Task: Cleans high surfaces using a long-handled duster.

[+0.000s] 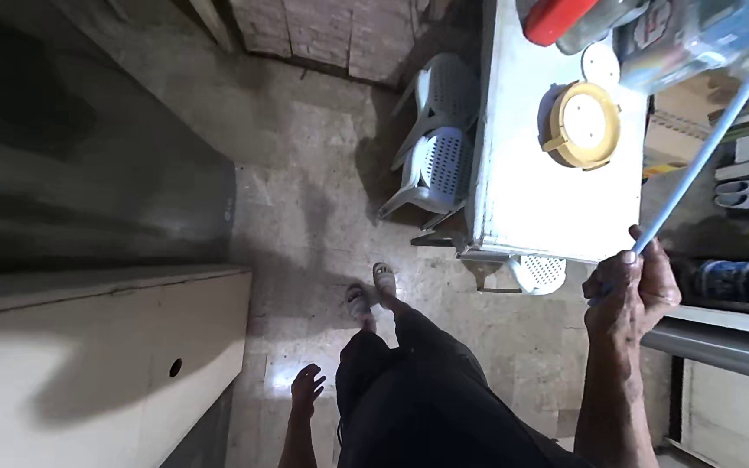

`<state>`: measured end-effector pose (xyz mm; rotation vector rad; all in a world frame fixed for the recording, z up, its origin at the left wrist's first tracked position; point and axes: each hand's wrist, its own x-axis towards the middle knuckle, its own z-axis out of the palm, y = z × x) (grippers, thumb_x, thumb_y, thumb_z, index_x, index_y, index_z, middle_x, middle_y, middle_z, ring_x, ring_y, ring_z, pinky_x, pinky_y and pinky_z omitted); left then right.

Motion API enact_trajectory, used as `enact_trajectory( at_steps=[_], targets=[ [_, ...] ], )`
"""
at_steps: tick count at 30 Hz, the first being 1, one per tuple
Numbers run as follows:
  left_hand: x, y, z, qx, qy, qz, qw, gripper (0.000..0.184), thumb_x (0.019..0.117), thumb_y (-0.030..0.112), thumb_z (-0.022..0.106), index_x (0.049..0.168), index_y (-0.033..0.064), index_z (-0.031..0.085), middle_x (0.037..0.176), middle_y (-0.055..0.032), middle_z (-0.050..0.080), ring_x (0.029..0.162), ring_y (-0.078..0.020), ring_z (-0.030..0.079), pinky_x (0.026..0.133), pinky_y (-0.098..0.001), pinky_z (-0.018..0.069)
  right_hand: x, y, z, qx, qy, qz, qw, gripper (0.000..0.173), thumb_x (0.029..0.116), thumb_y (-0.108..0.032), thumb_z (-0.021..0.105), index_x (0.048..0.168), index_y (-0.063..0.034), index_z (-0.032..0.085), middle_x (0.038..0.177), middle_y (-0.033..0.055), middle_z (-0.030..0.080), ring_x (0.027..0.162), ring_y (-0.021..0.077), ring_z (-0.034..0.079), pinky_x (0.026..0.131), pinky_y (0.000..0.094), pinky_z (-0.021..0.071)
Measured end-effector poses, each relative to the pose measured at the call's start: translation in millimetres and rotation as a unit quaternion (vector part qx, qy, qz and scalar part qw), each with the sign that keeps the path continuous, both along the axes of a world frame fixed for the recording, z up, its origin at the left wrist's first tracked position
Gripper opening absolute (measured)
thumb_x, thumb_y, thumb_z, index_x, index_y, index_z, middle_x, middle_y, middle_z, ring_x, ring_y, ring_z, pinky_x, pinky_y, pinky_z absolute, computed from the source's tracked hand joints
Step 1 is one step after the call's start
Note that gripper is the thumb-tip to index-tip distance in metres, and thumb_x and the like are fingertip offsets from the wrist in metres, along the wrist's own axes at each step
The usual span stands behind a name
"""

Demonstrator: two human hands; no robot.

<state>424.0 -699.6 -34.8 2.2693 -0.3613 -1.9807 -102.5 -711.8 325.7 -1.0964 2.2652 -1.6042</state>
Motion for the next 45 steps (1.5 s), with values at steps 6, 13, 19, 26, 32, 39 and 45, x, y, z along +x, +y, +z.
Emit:
enact_trajectory(
  at_steps=[6,13,19,26,32,39,45],
  targets=[
    [-10,-31,-2,-0.041,0.014,-0.037,0.998,0.04,0.1058,0.026,0.056,0.14,0.0054,0.056,0.134,-0.0205,0.063,0.111,-0.0347,0.066,0.087,-0.0526,0.0558,6,14,23,-0.016,0.012,-0.004,1.0,0.043,0.1073,-0.019,0.046,0.146,-0.002,0.047,0.072,-0.0102,0.059,0.054,0.0033,0.054,0.05,0.0229,0.0509],
    [-18,-64,4,-0.061,0.006,-0.089,0.994,0.039,0.1053,0.024,0.056,0.14,0.0058,0.054,0.135,-0.0203,0.062,0.11,-0.0329,0.066,0.085,-0.0511,0.0555,0,43,49,-0.078,0.043,-0.015,0.996,0.042,0.1064,-0.034,0.054,0.143,-0.0143,0.056,0.073,-0.0106,0.059,0.053,0.0038,0.052,0.049,0.0226,0.0492],
    [-34,-66,7,-0.073,0.02,-0.118,0.99,0.037,0.1056,0.022,0.055,0.138,0.0043,0.056,0.132,-0.0212,0.062,0.107,-0.0334,0.066,0.082,-0.0498,0.0559,-15,74,60,-0.103,0.069,-0.084,0.989,0.041,0.1072,-0.033,0.052,0.144,-0.0133,0.053,0.074,-0.0107,0.06,0.053,0.0043,0.054,0.048,0.0232,0.0502],
    [-58,-57,13,-0.058,0.012,-0.155,0.986,0.038,0.1053,0.022,0.055,0.139,0.0046,0.055,0.134,-0.0217,0.061,0.11,-0.0355,0.065,0.085,-0.0522,0.0553,-44,116,59,-0.13,0.109,-0.166,0.971,0.046,0.1077,-0.027,0.044,0.147,-0.0035,0.046,0.074,-0.0079,0.061,0.053,0.0065,0.055,0.049,0.0244,0.0515],
    [-73,-58,20,-0.072,0.001,-0.177,0.982,0.04,0.1049,0.024,0.055,0.14,0.0048,0.055,0.136,-0.0225,0.06,0.112,-0.036,0.064,0.087,-0.0533,0.0544,-79,147,53,-0.127,0.129,-0.258,0.949,0.045,0.1081,-0.017,0.04,0.149,0.0022,0.042,0.073,-0.0052,0.058,0.053,0.0068,0.055,0.048,0.0243,0.0519],
    [-93,-47,45,-0.098,-0.012,-0.176,0.98,0.045,0.1047,0.024,0.055,0.145,0.0048,0.05,0.14,-0.0237,0.056,0.115,-0.0366,0.063,0.088,-0.0534,0.0544,-140,183,32,-0.127,0.111,-0.314,0.934,0.042,0.1082,-0.015,0.044,0.147,-0.0004,0.046,0.08,-0.0031,0.059,0.056,0.0065,0.056,0.05,0.0246,0.0527],
    [-121,-2,65,-0.085,-0.028,-0.178,0.98,0.044,0.106,0.022,0.054,0.145,0.0026,0.049,0.142,-0.0242,0.055,0.117,-0.0364,0.061,0.09,-0.0543,0.0531,-185,226,22,-0.118,0.116,-0.322,0.932,0.041,0.109,-0.016,0.044,0.147,-0.0014,0.048,0.079,-0.0005,0.059,0.055,0.009,0.056,0.049,0.0265,0.0523]
  ],
)
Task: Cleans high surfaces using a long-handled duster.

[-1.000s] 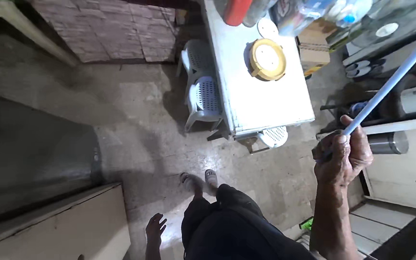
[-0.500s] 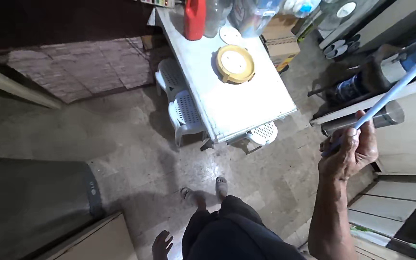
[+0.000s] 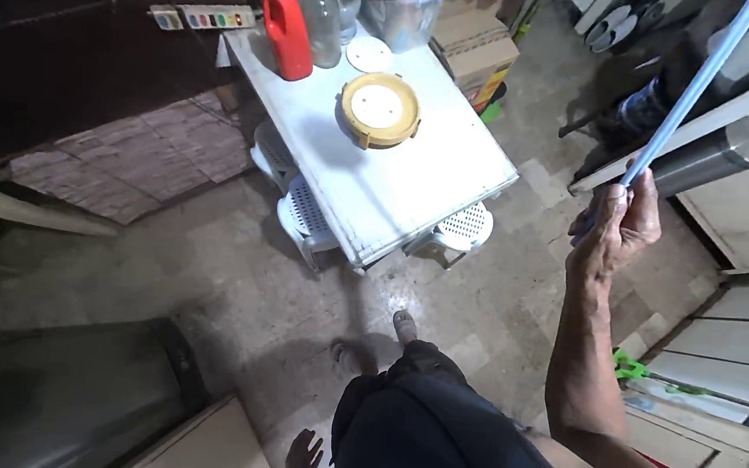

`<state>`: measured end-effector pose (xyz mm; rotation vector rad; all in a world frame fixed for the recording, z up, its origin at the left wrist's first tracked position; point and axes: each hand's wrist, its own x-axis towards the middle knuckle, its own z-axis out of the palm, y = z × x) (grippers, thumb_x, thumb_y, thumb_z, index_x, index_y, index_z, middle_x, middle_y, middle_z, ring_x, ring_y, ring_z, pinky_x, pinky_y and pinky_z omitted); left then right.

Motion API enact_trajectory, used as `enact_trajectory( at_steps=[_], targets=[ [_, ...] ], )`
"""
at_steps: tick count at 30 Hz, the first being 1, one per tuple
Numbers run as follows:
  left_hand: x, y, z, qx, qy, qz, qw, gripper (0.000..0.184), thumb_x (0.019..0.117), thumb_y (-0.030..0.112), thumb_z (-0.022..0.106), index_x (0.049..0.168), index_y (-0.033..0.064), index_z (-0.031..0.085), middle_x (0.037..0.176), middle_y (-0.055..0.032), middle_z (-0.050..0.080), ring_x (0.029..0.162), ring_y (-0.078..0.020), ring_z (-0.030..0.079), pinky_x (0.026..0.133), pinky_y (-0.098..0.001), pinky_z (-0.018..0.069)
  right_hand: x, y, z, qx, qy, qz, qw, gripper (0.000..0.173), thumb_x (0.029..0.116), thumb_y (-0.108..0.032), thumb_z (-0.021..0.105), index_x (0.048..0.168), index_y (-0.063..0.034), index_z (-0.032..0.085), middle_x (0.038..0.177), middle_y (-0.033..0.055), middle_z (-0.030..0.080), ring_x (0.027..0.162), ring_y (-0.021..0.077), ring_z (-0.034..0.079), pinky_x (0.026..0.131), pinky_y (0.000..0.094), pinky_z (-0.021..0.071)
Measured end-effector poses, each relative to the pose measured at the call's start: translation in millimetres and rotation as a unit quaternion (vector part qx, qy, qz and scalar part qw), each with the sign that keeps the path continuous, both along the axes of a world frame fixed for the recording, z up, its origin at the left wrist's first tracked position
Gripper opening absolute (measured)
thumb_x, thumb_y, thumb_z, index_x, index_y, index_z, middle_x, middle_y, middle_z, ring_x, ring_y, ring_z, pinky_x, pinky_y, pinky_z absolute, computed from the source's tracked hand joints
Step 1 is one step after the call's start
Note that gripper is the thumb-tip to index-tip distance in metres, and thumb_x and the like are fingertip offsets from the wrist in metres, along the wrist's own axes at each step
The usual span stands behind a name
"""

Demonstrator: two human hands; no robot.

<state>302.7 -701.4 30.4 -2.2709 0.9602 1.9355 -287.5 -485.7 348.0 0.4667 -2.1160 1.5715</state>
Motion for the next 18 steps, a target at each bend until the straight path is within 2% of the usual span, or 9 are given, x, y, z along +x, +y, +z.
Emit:
enact_trajectory(
  at_steps=[4,6,8,10,11,12,14,16,18],
  targets=[
    [-27,27,17,0.013,-0.017,-0.048,0.999,0.04,0.1084,0.02,0.049,0.143,-0.0011,0.05,0.138,-0.0258,0.057,0.112,-0.0355,0.064,0.09,-0.0519,0.0547,-11,23,-9,-0.011,-0.021,-0.019,1.0,0.04,0.109,-0.018,0.045,0.146,-0.0022,0.049,0.08,-0.0021,0.059,0.056,0.0077,0.055,0.05,0.0256,0.0522],
    [-51,32,39,0.024,-0.042,-0.069,0.996,0.039,0.109,0.018,0.049,0.142,-0.0022,0.051,0.139,-0.0267,0.056,0.116,-0.0369,0.062,0.094,-0.052,0.0527,-13,33,-15,-0.017,-0.028,-0.028,0.999,0.04,0.109,-0.018,0.046,0.145,-0.0017,0.049,0.081,-0.0027,0.059,0.056,0.0066,0.055,0.051,0.0242,0.0518],
    [-54,32,37,0.022,-0.048,-0.072,0.996,0.038,0.1082,0.018,0.05,0.141,-0.0018,0.053,0.137,-0.0262,0.058,0.113,-0.0365,0.063,0.092,-0.0518,0.0533,-15,41,-28,0.0,-0.046,-0.043,0.998,0.041,0.1088,-0.018,0.047,0.146,-0.0013,0.049,0.081,-0.0018,0.06,0.056,0.0061,0.055,0.05,0.0242,0.0522],
    [-43,27,20,0.012,-0.035,-0.072,0.997,0.039,0.1084,0.021,0.05,0.14,-0.0001,0.053,0.135,-0.0248,0.059,0.109,-0.035,0.065,0.087,-0.0507,0.0554,-14,50,-61,0.084,-0.114,-0.082,0.987,0.042,0.109,-0.022,0.048,0.146,-0.0005,0.05,0.081,0.0045,0.061,0.057,0.0108,0.056,0.054,0.0296,0.0539],
    [-38,23,16,0.007,-0.03,-0.068,0.997,0.039,0.1084,0.022,0.05,0.141,0.0006,0.053,0.136,-0.0243,0.059,0.109,-0.0346,0.065,0.087,-0.0509,0.0546,-11,56,-91,0.159,-0.181,-0.099,0.965,0.043,0.109,-0.024,0.048,0.144,0.0001,0.053,0.086,0.0134,0.065,0.063,0.0202,0.06,0.062,0.039,0.0563],
    [-33,18,14,-0.001,-0.025,-0.066,0.997,0.04,0.1081,0.023,0.05,0.141,0.0004,0.053,0.136,-0.0246,0.06,0.11,-0.0347,0.065,0.087,-0.0516,0.0546,-6,66,-127,0.235,-0.274,-0.099,0.927,0.043,0.1089,-0.026,0.048,0.144,-0.0026,0.055,0.098,0.021,0.069,0.078,0.0309,0.067,0.077,0.05,0.0569],
    [-29,9,14,-0.005,-0.026,-0.072,0.997,0.042,0.1081,0.023,0.05,0.143,0.0009,0.05,0.138,-0.0254,0.058,0.114,-0.0363,0.063,0.088,-0.0535,0.0535,11,88,-187,0.332,-0.403,-0.097,0.847,0.042,0.1078,-0.035,0.049,0.139,-0.0101,0.063,0.113,0.0237,0.071,0.103,0.0412,0.069,0.095,0.063,0.0506],
    [-27,1,10,-0.013,-0.039,-0.081,0.996,0.042,0.108,0.024,0.051,0.144,0.0019,0.051,0.138,-0.0243,0.059,0.115,-0.0369,0.064,0.089,-0.0542,0.0543,18,87,-179,0.348,-0.396,-0.106,0.843,0.042,0.1082,-0.035,0.048,0.134,-0.0081,0.066,0.107,0.0238,0.072,0.099,0.0413,0.069,0.092,0.0627,0.0509],
    [-12,0,17,-0.02,-0.065,-0.093,0.993,0.038,0.1071,0.022,0.053,0.139,0.0011,0.055,0.134,-0.0242,0.061,0.11,-0.0368,0.064,0.086,-0.0542,0.0542,31,91,-140,0.322,-0.306,-0.121,0.887,0.04,0.108,-0.031,0.049,0.132,-0.0033,0.067,0.097,0.0225,0.073,0.085,0.0347,0.07,0.084,0.0546,0.055]
  ],
)
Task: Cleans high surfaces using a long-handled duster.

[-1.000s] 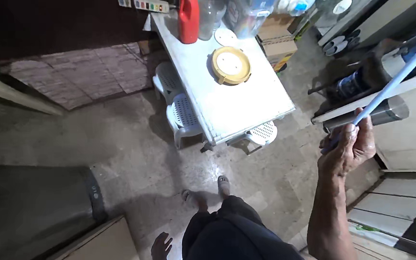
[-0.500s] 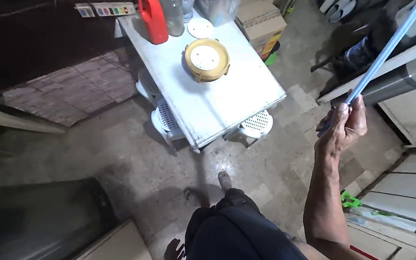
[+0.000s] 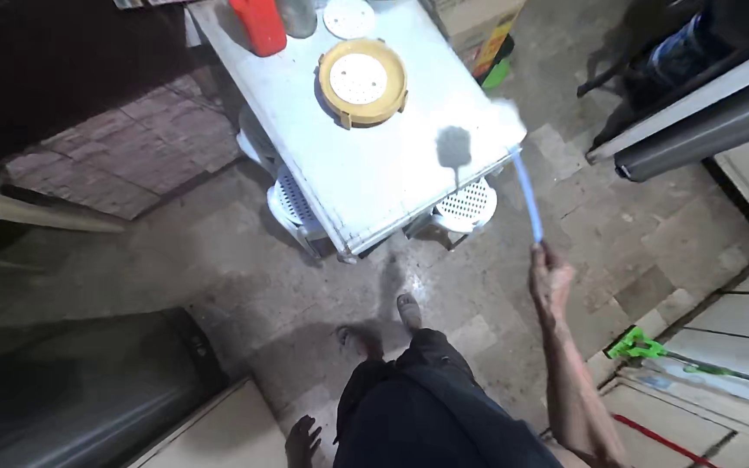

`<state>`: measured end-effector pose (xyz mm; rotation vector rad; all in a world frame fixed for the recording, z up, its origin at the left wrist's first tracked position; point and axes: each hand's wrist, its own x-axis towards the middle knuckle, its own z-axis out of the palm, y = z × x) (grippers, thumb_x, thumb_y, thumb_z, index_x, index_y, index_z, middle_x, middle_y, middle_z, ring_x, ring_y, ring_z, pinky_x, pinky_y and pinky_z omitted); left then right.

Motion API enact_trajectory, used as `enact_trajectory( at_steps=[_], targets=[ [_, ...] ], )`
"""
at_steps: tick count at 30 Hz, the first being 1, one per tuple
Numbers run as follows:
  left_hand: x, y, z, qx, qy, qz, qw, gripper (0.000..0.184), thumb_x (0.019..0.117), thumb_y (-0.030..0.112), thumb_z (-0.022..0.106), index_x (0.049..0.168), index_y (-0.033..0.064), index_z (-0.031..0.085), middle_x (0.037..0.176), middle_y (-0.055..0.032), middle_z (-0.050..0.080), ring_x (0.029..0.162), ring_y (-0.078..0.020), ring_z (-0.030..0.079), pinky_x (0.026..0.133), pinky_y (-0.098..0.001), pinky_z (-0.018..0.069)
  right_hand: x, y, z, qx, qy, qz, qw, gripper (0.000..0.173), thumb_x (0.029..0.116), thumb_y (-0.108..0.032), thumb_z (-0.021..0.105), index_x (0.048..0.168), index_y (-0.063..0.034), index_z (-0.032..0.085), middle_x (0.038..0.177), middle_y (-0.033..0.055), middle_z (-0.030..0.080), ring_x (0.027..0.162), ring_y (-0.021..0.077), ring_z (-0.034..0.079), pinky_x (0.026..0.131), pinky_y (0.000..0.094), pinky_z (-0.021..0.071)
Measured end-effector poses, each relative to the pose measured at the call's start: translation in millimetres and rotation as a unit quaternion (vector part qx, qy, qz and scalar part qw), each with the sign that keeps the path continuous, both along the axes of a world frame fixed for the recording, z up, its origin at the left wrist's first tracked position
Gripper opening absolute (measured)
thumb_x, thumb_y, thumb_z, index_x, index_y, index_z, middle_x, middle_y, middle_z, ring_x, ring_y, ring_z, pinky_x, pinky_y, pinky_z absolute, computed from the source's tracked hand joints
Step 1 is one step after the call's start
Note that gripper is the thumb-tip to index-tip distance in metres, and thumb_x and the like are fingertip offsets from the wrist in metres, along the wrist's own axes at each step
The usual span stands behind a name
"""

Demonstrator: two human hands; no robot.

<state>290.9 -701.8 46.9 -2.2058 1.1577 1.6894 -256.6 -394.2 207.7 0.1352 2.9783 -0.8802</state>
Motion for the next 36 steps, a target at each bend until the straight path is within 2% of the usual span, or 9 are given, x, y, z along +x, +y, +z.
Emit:
enact_trajectory(
  at_steps=[3,6,12,14,17,22,27,30,36],
  targets=[
    [1,-9,-7,0.012,-0.002,-0.021,1.0,0.037,0.107,0.021,0.052,0.138,0.0003,0.056,0.134,-0.0253,0.06,0.11,-0.0387,0.064,0.087,-0.0565,0.0538,-5,8,31,-0.047,0.154,-0.003,0.987,0.039,0.108,-0.025,0.05,0.134,0.0006,0.065,0.094,0.0198,0.073,0.076,0.0223,0.068,0.077,0.039,0.0555],
    [-11,-19,-13,0.013,0.007,-0.026,1.0,0.038,0.1071,0.023,0.052,0.139,0.0023,0.055,0.135,-0.024,0.061,0.112,-0.0383,0.065,0.087,-0.0559,0.0545,0,18,41,-0.062,0.212,-0.028,0.975,0.038,0.1089,-0.023,0.049,0.133,0.0009,0.064,0.094,0.0161,0.072,0.076,0.012,0.065,0.075,0.028,0.0537],
    [-60,-16,-17,0.002,0.05,-0.033,0.998,0.038,0.1059,0.023,0.055,0.139,0.0043,0.055,0.135,-0.0216,0.062,0.111,-0.0353,0.066,0.087,-0.0526,0.0555,1,43,40,-0.119,0.202,-0.044,0.971,0.039,0.1087,-0.023,0.049,0.135,0.0026,0.062,0.091,0.0115,0.069,0.068,0.005,0.058,0.068,0.0224,0.0512],
    [-68,-8,-19,0.004,0.057,-0.039,0.998,0.039,0.1055,0.023,0.056,0.14,0.0048,0.056,0.135,-0.0215,0.062,0.112,-0.0355,0.066,0.087,-0.0526,0.0556,3,46,35,-0.163,0.152,-0.037,0.974,0.039,0.109,-0.023,0.047,0.136,0.0027,0.06,0.084,0.0078,0.064,0.062,0.0051,0.054,0.06,0.0242,0.0498],
    [-78,7,-21,0.011,0.046,-0.037,0.998,0.039,0.1061,0.022,0.055,0.141,0.0052,0.055,0.135,-0.0216,0.062,0.111,-0.0361,0.066,0.087,-0.0528,0.0558,11,44,17,-0.149,0.021,0.012,0.989,0.041,0.1077,-0.025,0.051,0.136,0.0031,0.062,0.092,0.0149,0.07,0.071,0.0124,0.06,0.071,0.0324,0.0537],
    [-94,37,-12,0.021,0.031,-0.032,0.999,0.038,0.1068,0.021,0.053,0.14,0.0039,0.055,0.136,-0.0227,0.061,0.112,-0.0363,0.065,0.087,-0.0524,0.055,3,36,-41,-0.082,-0.135,0.131,0.979,0.041,0.1069,-0.033,0.052,0.136,-0.0088,0.067,0.096,0.0137,0.075,0.078,0.0214,0.07,0.079,0.0439,0.0571],
    [-115,74,-2,0.013,0.013,-0.019,1.0,0.037,0.1066,0.019,0.053,0.139,0.001,0.055,0.135,-0.0246,0.061,0.11,-0.0369,0.065,0.087,-0.0539,0.0541,-26,35,-95,-0.068,-0.158,0.176,0.969,0.042,0.1069,-0.035,0.049,0.138,-0.0132,0.066,0.091,0.0122,0.074,0.076,0.0238,0.068,0.078,0.0467,0.0551],
    [-116,90,-3,0.016,-0.013,-0.071,0.997,0.033,0.1064,0.019,0.055,0.134,0.0008,0.06,0.126,-0.023,0.065,0.101,-0.0325,0.068,0.084,-0.051,0.0561,-44,30,-114,-0.065,-0.176,0.182,0.965,0.042,0.107,-0.037,0.048,0.139,-0.0151,0.066,0.094,0.0121,0.075,0.081,0.0246,0.07,0.082,0.0479,0.0554],
    [-146,76,19,0.046,-0.054,-0.166,0.984,0.033,0.1065,0.015,0.054,0.134,-0.0036,0.058,0.124,-0.0243,0.065,0.099,-0.0294,0.067,0.087,-0.0475,0.056,-71,9,-134,-0.059,-0.2,0.182,0.961,0.043,0.1068,-0.04,0.047,0.139,-0.0194,0.066,0.096,0.0115,0.075,0.085,0.0269,0.071,0.084,0.0513,0.055]
  ],
)
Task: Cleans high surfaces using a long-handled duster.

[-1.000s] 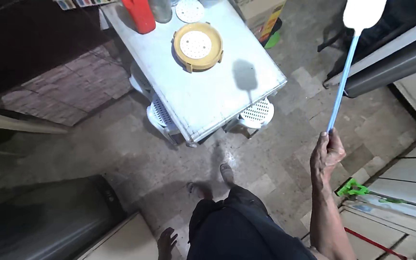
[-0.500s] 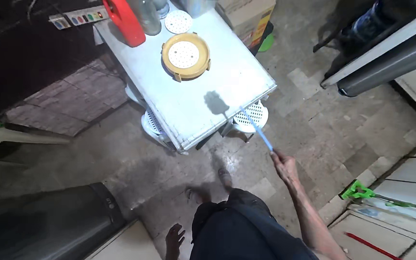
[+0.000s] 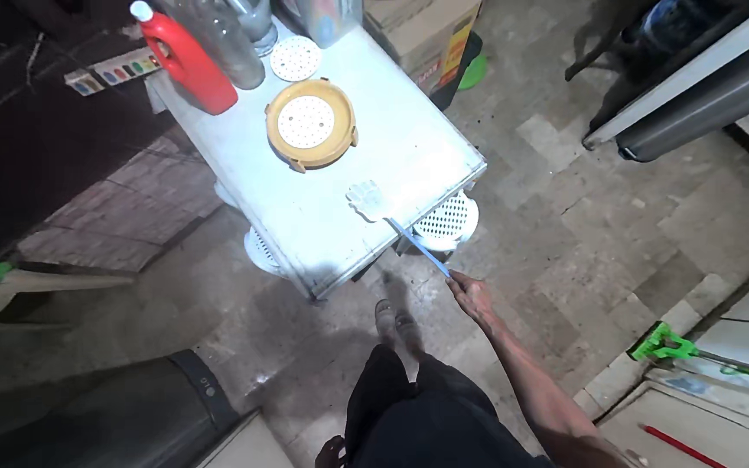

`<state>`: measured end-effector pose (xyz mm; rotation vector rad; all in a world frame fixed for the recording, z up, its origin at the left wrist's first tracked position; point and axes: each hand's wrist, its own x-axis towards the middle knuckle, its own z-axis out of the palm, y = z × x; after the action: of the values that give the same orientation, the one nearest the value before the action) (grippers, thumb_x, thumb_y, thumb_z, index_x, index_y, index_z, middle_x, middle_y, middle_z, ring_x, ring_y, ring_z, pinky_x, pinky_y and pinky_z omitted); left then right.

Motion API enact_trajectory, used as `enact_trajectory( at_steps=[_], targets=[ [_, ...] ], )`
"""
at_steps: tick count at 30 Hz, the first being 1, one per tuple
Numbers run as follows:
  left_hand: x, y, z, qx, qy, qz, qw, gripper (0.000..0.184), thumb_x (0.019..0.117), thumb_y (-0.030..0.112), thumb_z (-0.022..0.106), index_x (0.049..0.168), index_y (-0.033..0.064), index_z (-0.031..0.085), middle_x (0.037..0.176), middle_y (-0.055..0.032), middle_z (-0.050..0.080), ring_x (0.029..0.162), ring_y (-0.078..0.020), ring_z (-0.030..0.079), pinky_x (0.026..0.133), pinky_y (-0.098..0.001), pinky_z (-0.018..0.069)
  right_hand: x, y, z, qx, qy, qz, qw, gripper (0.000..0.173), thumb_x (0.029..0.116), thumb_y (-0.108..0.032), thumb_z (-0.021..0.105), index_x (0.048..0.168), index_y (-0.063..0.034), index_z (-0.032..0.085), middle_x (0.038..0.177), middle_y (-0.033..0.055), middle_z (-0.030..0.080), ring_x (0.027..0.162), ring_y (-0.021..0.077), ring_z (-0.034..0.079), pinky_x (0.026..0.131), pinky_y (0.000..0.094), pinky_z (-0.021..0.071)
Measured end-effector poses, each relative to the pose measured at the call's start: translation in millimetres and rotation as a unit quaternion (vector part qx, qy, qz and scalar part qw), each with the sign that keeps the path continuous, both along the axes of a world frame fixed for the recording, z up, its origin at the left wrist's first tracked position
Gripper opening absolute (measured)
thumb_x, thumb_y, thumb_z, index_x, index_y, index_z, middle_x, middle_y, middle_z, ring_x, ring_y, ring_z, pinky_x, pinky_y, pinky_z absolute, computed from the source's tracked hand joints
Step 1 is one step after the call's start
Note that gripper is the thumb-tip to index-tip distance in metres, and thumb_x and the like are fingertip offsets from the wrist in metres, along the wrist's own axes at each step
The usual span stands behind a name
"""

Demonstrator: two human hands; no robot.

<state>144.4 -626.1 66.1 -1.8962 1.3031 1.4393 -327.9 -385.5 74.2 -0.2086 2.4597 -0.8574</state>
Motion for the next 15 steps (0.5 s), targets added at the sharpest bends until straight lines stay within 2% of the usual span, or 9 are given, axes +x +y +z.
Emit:
enact_trajectory(
  at_steps=[3,6,8,11,12,14,15],
  targets=[
    [-12,-33,-6,0.011,0.004,-0.022,1.0,0.034,0.1061,0.016,0.054,0.135,-0.0019,0.058,0.126,-0.024,0.064,0.102,-0.032,0.068,0.086,-0.05,0.0571,-25,-2,-10,-0.022,-0.015,-0.115,0.993,0.042,0.1077,-0.035,0.048,0.139,-0.0123,0.065,0.107,0.0167,0.074,0.097,0.0308,0.071,0.093,0.0532,0.0536],
    [-31,-74,-14,0.005,0.003,-0.04,0.999,0.037,0.1064,0.019,0.055,0.138,-0.0001,0.057,0.131,-0.0249,0.063,0.108,-0.0377,0.067,0.088,-0.0562,0.0553,-55,10,-4,-0.039,0.009,-0.284,0.958,0.042,0.1082,-0.032,0.049,0.138,-0.0062,0.064,0.109,0.0212,0.072,0.097,0.0338,0.069,0.093,0.0544,0.0529],
    [-47,-97,-11,-0.001,0.001,-0.056,0.998,0.039,0.1062,0.02,0.055,0.14,0.0014,0.056,0.133,-0.024,0.063,0.111,-0.038,0.067,0.089,-0.0565,0.0551,-61,28,2,-0.042,0.049,-0.356,0.932,0.044,0.1085,-0.033,0.049,0.14,-0.0047,0.062,0.109,0.022,0.072,0.096,0.0321,0.069,0.092,0.0516,0.0531],
    [-69,-119,-13,0.003,-0.001,-0.084,0.996,0.039,0.1064,0.02,0.056,0.141,0.0022,0.055,0.134,-0.0237,0.063,0.112,-0.038,0.066,0.089,-0.0562,0.0552,-48,46,2,-0.053,0.119,-0.412,0.902,0.045,0.1087,-0.032,0.049,0.138,0.0,0.061,0.101,0.0204,0.071,0.081,0.0257,0.066,0.081,0.0459,0.0542],
    [-76,-122,-15,0.009,-0.003,-0.095,0.995,0.039,0.1066,0.021,0.055,0.141,0.0025,0.055,0.134,-0.0237,0.062,0.112,-0.0381,0.066,0.089,-0.0561,0.0551,-40,46,7,-0.055,0.127,-0.418,0.898,0.045,0.1085,-0.032,0.05,0.138,0.0009,0.061,0.103,0.0205,0.071,0.083,0.0251,0.067,0.082,0.0448,0.0546],
    [-91,-122,-16,0.018,-0.005,-0.11,0.994,0.039,0.1065,0.022,0.056,0.14,0.0025,0.056,0.134,-0.0234,0.063,0.112,-0.0379,0.066,0.089,-0.0558,0.0549,-21,37,18,-0.057,0.113,-0.387,0.914,0.044,0.108,-0.029,0.051,0.139,0.0009,0.061,0.105,0.0212,0.073,0.087,0.0257,0.07,0.086,0.0444,0.0559],
    [-97,-119,-16,0.02,-0.006,-0.114,0.993,0.038,0.1064,0.022,0.056,0.139,0.0026,0.057,0.133,-0.0233,0.063,0.112,-0.0378,0.066,0.089,-0.0557,0.0551,-10,30,19,-0.063,0.101,-0.343,0.932,0.043,0.1076,-0.027,0.051,0.137,0.0013,0.062,0.099,0.0207,0.072,0.081,0.0254,0.068,0.082,0.0445,0.0562]
  ],
)
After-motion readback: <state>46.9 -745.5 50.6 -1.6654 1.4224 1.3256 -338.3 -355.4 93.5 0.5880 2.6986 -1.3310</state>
